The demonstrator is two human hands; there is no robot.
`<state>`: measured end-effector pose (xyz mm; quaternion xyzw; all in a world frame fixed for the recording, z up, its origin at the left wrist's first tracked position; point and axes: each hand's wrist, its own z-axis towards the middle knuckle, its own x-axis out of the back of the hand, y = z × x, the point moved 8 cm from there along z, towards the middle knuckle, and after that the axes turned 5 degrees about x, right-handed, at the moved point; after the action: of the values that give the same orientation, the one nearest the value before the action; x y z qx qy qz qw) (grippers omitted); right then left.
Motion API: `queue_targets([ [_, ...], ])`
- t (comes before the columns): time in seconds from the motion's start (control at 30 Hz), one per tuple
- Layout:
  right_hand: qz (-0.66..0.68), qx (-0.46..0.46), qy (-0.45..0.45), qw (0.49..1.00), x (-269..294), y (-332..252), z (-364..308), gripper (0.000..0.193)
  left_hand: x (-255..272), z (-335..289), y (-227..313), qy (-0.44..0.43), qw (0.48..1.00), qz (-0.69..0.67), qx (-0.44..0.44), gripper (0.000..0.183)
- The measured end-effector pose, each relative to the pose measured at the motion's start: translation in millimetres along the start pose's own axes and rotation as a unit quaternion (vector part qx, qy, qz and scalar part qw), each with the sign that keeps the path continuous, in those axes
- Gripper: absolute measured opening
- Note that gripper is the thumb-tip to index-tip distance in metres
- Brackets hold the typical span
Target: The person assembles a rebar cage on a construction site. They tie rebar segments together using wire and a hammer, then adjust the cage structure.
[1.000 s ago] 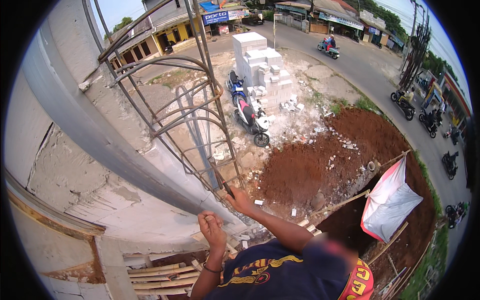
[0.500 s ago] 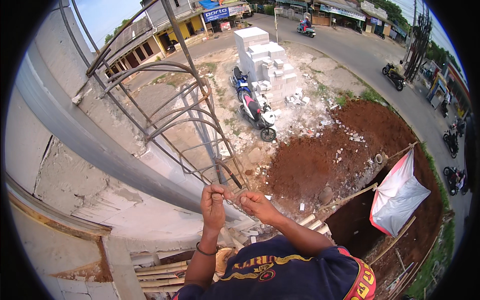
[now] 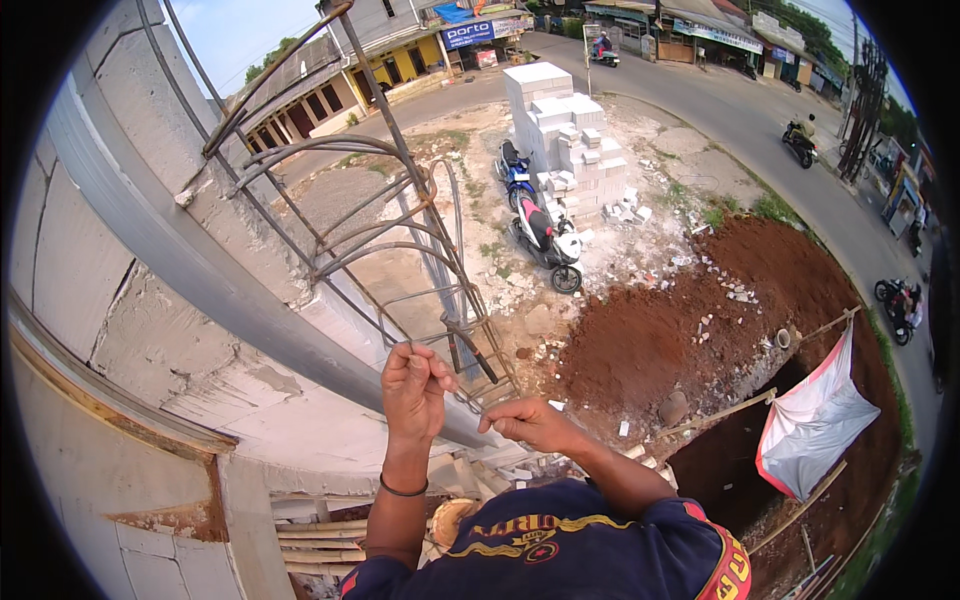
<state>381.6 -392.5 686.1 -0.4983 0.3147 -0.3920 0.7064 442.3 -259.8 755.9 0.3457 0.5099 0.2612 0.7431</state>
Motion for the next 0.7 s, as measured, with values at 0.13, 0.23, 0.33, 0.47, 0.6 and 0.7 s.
queue_targets([
  [0.13,-0.061,-0.004,0.017,0.998,7.9,-4.9,7.7,0.02,-8.7,4.9,18.3,0.01,0.995,0.093,-0.039,0.018],
  [0.23,-0.081,0.026,0.044,0.995,12.3,-14.3,14.4,0.02,-20.8,6.8,26.1,-0.006,0.991,0.124,-0.048,0.021],
  [0.33,-0.122,0.078,0.059,0.988,15.4,-26.3,18.1,0.018,-22.1,7.2,32.2,0.041,0.987,0.141,-0.073,0.026],
  [0.47,-0.114,0.084,0.035,0.989,15.9,-28.2,16.4,0.016,-28.4,8.6,35.9,0.015,0.978,0.188,-0.094,0.034],
  [0.6,-0.106,0.045,0.003,0.993,14.7,-20.3,13.8,0.016,-29.5,9.3,36.4,-0.021,0.979,0.17,-0.114,0.034],
  [0.7,-0.062,0.104,0.012,0.993,15.7,-28.3,12.6,0.014,-34.4,7.4,41.3,-0.02,0.949,0.263,-0.176,0.028],
])
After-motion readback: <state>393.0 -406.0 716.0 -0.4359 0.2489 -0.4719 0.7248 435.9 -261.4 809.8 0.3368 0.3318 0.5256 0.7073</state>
